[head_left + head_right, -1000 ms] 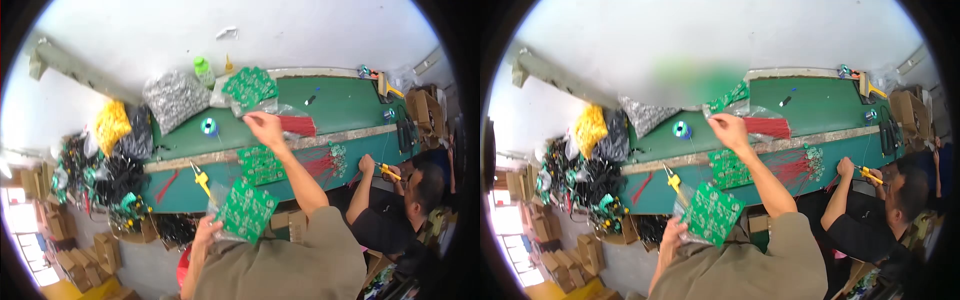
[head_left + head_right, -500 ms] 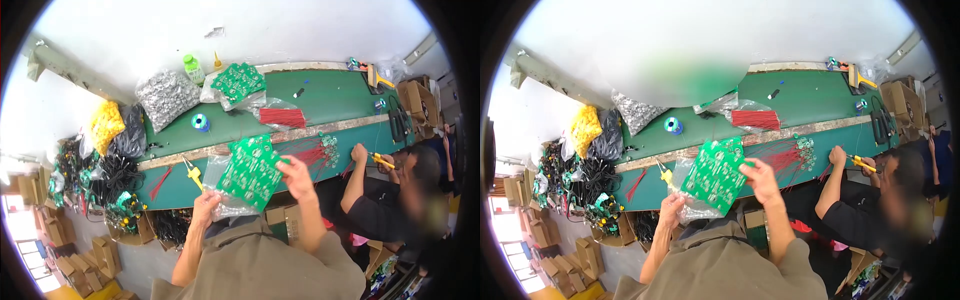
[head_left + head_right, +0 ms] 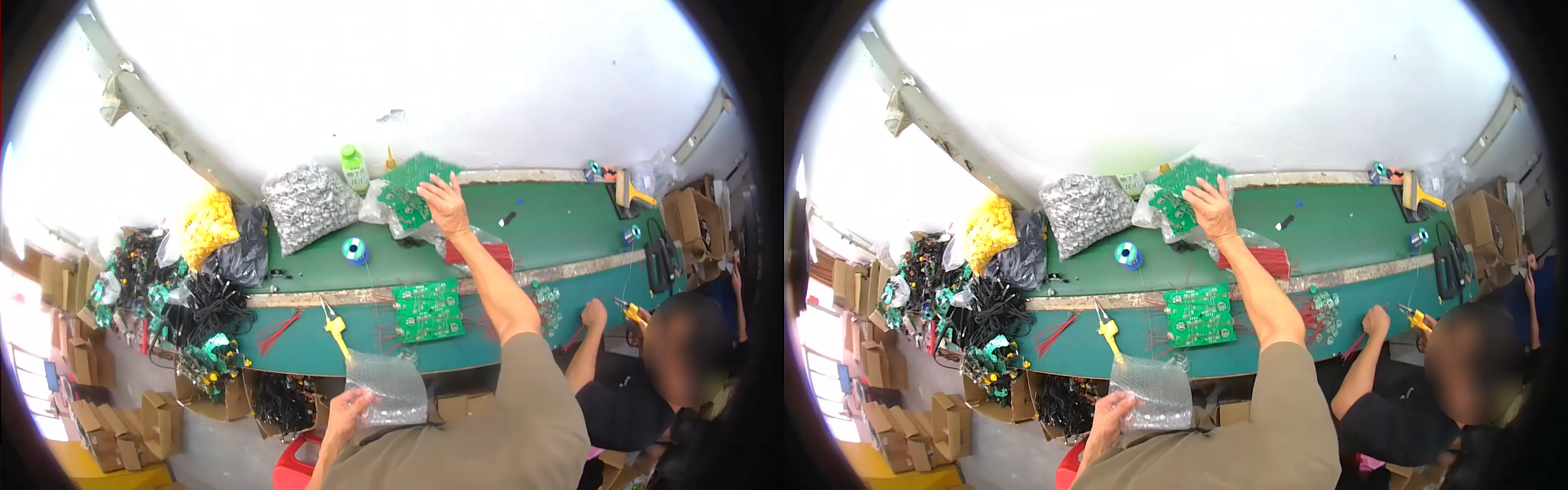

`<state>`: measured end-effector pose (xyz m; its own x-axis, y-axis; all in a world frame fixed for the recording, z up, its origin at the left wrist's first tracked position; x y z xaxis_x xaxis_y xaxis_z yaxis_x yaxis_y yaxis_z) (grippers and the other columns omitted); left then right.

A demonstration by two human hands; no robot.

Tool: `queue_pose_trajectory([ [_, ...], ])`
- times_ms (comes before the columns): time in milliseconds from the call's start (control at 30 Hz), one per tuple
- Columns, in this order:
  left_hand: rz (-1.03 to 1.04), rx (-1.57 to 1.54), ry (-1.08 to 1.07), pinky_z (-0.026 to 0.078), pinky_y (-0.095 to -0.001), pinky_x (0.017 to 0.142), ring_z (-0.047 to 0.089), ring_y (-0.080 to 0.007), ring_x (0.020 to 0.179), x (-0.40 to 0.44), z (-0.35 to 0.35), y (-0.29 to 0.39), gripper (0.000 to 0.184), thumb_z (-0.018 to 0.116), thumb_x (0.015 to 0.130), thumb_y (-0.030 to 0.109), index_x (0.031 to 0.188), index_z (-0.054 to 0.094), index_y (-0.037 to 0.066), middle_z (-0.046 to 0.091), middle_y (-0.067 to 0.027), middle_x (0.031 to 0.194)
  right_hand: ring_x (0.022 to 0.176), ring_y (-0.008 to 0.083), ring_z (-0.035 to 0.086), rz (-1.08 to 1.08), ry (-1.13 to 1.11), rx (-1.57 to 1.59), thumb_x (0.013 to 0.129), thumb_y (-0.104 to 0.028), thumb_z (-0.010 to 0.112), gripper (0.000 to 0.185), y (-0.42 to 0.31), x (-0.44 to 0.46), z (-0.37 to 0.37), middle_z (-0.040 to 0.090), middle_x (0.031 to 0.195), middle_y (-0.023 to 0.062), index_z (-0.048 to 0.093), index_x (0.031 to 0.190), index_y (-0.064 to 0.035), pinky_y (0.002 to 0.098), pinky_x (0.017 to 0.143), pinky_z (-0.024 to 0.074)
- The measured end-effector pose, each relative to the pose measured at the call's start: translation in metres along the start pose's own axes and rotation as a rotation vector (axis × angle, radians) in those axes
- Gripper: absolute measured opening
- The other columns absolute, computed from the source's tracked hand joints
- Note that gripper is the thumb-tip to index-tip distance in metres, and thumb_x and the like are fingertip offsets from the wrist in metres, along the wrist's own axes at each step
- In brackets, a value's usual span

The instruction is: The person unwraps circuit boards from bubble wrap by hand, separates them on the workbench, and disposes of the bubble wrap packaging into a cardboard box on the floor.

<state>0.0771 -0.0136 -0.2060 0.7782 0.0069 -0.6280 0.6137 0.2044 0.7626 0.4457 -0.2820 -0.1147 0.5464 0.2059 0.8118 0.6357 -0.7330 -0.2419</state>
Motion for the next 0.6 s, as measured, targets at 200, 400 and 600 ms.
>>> queue_pose_trajectory([
  [200, -0.04, 0.008, 0.0, 0.038, -0.0192, 0.05, 0.047, -0.0032, 0.058, -0.004, 0.004, -0.011, 0.021, 0.068, 0.085, 0.019, 0.097, 0.066, 0.001, 0.069, -0.0045, 0.084, 0.108, 0.0225, 0.058, -0.045, -0.11, 0.004, 0.078, -0.007, 0.062, 0.028, 0.011, -0.034, 0.045, 0.065, 0.107, 0.0024, 0.065, 0.105, -0.0138, 0.0493, 0.107, 0.0305],
  [400, -0.104, -0.01, -0.05, 0.038, -0.0191, 0.051, 0.049, -0.0043, 0.059, -0.002, 0.016, -0.011, 0.021, 0.068, 0.085, 0.018, 0.098, 0.065, 0.002, 0.069, -0.0054, 0.086, 0.11, 0.0264, 0.056, -0.024, -0.217, 0.103, 0.078, -0.002, 0.059, 0.029, 0.012, -0.05, 0.046, 0.062, 0.111, 0.0067, 0.063, 0.106, -0.0093, 0.0464, 0.104, 0.0362],
  [600, -0.117, -0.009, -0.069, 0.038, -0.0192, 0.05, 0.05, -0.0045, 0.058, 0.001, 0.021, -0.015, 0.02, 0.068, 0.085, 0.017, 0.097, 0.065, 0.002, 0.069, -0.0061, 0.087, 0.1, 0.0316, 0.062, 0.144, 0.144, 0.141, 0.081, -0.002, 0.059, 0.023, 0.036, 0.014, -0.008, 0.065, 0.103, 0.0106, 0.064, 0.103, -0.0052, 0.0382, 0.086, 0.0506],
])
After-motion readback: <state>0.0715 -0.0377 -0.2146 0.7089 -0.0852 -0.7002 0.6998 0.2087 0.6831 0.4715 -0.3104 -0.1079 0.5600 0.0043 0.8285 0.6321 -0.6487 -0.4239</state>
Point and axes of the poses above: each hand's wrist, its own x-axis towards the middle knuckle, its own z-axis out of the palm, y = z × x, the point moved 8 cm from there along x, towards the middle knuckle
